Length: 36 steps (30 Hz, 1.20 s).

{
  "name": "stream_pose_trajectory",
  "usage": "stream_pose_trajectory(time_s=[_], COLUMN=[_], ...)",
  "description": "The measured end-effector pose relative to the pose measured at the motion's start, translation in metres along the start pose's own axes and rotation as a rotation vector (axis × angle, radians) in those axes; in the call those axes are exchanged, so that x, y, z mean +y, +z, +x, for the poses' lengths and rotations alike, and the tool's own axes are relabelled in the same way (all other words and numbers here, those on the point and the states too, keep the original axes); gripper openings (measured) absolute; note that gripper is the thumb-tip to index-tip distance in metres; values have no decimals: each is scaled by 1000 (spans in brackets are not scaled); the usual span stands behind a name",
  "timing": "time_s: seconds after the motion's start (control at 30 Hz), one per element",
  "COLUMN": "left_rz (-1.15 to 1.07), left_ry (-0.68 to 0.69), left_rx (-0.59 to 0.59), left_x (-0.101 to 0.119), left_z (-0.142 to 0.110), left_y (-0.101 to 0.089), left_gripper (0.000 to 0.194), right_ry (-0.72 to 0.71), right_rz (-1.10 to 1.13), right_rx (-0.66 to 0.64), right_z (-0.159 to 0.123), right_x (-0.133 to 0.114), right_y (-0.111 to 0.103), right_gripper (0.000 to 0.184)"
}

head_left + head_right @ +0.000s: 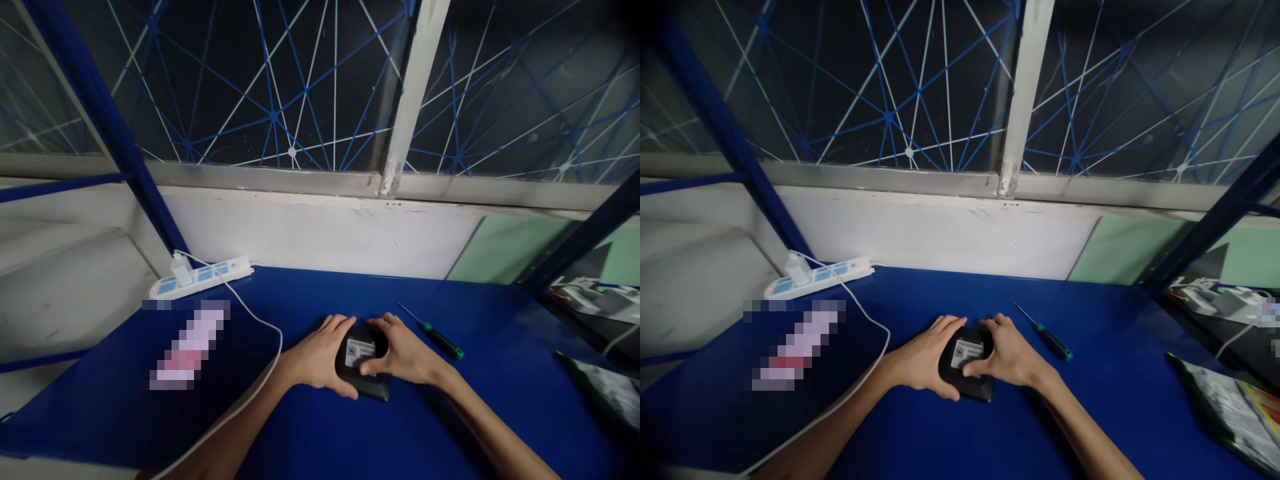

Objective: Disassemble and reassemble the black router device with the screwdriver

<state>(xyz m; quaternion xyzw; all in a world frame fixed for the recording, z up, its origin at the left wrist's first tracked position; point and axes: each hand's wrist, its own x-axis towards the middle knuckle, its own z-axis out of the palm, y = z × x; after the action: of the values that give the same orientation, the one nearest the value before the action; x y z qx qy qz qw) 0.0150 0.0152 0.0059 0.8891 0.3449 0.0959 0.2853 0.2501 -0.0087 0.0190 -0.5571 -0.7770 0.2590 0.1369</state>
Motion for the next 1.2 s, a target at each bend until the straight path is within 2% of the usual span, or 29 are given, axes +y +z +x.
stream_pose_trajectory(time_s=[0.17, 0.23, 0.33, 0.5, 0.57, 0.93, 1.2], left_rz=[-27, -47, -82, -116, -115, -32, -9], left_ry=[20, 40, 69, 87, 82, 26, 39], left_rx=[22, 40, 66, 106, 105, 120, 117], left_x=[1, -1, -4, -8, -8, -8, -8], left_z=[0, 0, 0, 1, 0, -3, -4], left_y=[0, 1, 4, 7, 7, 3, 0], left_gripper=[127, 126, 122, 120, 121, 127, 128], right_ry=[-15, -46, -117, -215, -228, -314, -331], right_rz=[23, 25, 18, -27, -68, -116, -74], right_rx=[4, 12, 15, -60, -74, 95, 120], right_z=[0, -3, -9, -20, -22, -18, -15], right_x=[-2, -2, 0, 7, 10, 24, 28], right_y=[-1, -2, -3, -1, 1, 15, 15], right_gripper=[83, 80, 90, 129, 137, 138, 131])
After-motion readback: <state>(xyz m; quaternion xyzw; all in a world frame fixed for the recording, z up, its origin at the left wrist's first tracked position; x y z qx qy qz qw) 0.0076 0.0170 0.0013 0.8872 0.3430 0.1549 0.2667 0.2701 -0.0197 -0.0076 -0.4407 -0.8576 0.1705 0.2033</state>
